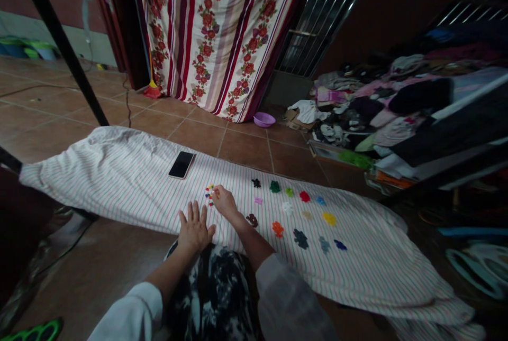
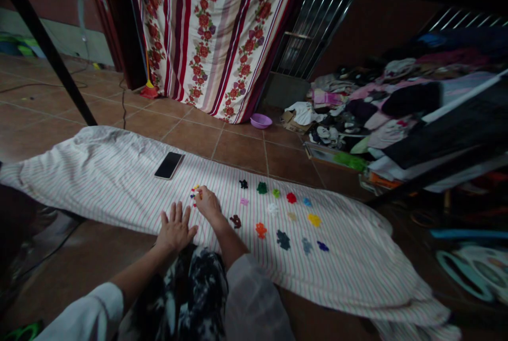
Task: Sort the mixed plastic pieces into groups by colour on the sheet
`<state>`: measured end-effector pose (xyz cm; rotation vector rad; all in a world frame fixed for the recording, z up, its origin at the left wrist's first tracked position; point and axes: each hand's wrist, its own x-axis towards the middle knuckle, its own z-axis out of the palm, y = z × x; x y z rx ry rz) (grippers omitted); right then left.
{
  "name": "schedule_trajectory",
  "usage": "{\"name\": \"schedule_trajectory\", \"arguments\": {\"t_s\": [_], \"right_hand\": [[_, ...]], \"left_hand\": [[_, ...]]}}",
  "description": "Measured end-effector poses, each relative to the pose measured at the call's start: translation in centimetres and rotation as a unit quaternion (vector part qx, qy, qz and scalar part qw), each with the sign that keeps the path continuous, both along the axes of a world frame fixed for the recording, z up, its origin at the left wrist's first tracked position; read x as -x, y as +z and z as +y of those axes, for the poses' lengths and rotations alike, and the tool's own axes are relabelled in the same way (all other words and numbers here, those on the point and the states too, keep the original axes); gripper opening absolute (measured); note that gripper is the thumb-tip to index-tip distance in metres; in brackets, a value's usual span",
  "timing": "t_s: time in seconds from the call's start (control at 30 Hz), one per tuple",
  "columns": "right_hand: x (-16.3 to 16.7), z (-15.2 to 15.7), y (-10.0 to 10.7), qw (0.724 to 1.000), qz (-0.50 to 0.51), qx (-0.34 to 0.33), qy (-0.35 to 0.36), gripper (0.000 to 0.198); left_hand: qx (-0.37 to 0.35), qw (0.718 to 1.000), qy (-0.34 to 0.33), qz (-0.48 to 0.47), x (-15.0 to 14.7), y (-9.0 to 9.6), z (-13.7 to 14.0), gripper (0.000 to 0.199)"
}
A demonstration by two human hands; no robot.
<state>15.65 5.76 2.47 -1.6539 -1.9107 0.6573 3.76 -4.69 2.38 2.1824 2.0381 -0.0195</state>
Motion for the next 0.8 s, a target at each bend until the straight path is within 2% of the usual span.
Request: {"name": "schedule_trajectory", "arguments": {"t_s": [0.1,0.37,0.57,0.8], "right_hand": [[-0.1,-0.1,0.0,0.999,0.023,0.023,-0.009,0.016],[-1.6,-0.8,0.4,0.988,0.15,0.031,-0.038,0.013],[-3.6,-2.0,1.6,0.982,0.174,0.042,-0.063,0.013],[-5.7,-3.6,2.9,0.974,0.207,0.048,-0.078,0.017]], "left_hand": [[0.01,1.0,0.002,0.001,0.0,0.4,0.0,0.074],[0.025,1.0,-0.002,-0.011,0.3,0.7,0.1,0.075],[0.007,1.0,-0.007,-0.012,0.3,1.5,-0.2,0.074],[-0.056,0.997,-0.055,-0.027,0.9,2.9,-2.1,0.05]]}}
